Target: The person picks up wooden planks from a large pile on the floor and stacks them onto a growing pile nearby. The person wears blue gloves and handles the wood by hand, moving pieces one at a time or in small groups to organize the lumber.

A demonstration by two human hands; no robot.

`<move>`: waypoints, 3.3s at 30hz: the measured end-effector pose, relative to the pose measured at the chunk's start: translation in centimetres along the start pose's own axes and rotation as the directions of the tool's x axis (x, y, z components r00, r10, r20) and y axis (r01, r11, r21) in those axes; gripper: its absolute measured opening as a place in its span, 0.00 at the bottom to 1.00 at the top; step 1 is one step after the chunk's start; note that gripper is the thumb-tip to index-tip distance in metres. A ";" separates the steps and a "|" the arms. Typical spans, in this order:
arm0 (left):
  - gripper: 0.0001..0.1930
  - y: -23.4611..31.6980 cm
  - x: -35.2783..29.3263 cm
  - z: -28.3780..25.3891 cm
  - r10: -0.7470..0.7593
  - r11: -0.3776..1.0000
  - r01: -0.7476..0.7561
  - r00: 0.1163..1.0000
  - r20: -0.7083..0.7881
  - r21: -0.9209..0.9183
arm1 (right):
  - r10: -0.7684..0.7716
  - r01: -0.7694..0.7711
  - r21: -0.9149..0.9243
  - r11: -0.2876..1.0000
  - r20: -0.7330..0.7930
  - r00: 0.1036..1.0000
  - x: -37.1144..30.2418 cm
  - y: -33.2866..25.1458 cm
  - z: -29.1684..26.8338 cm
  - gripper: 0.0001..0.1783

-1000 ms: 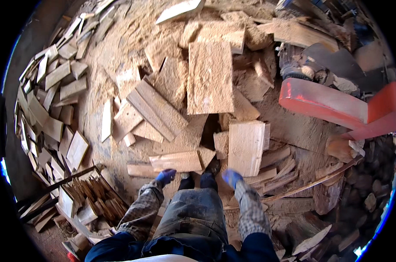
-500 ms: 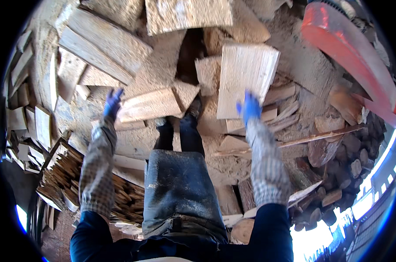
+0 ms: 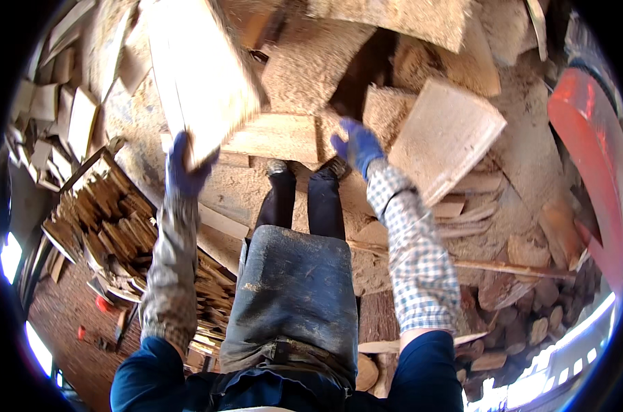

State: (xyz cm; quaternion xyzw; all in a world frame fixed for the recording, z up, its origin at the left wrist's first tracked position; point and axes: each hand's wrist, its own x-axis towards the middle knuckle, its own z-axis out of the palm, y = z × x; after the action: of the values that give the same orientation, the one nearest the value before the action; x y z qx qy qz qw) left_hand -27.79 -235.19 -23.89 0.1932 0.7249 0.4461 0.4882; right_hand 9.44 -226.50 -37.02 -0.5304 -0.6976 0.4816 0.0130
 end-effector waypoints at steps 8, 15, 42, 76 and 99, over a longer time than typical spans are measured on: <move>0.27 8.8 -26.8 -8.0 -0.696 0.702 0.587 0.685 -0.214 -0.404 | 0.570 -0.581 0.344 0.738 0.142 0.809 -3.4 2.2 14.7 0.32; 0.17 -4.4 -24.9 -18.6 -0.963 0.269 0.901 0.249 -0.104 -0.339 | 0.495 -0.442 0.266 0.857 -0.180 0.850 2.9 -1.0 19.4 0.44; 0.19 -17.8 -23.6 -29.8 -0.903 0.368 0.651 0.422 -0.087 -0.664 | 0.769 -0.780 0.607 0.151 0.424 0.479 2.1 -3.9 33.8 0.54; 0.32 -22.3 -32.9 -28.4 -0.810 0.077 0.328 0.571 0.133 -0.941 | -0.078 0.183 -0.023 0.983 0.846 0.527 -16.3 -34.9 29.7 0.27; 0.30 -18.9 -27.8 -28.4 -0.737 0.672 0.428 0.462 -0.493 -0.604 | 0.740 -0.786 0.524 0.328 0.375 0.558 12.5 -11.9 48.7 0.40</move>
State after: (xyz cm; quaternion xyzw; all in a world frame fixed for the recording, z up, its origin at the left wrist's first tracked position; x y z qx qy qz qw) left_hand -37.42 -278.03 -21.21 -0.3628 0.7662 0.4200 0.3240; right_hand -30.42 -248.80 -61.09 -0.7382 -0.1553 0.6539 -0.0579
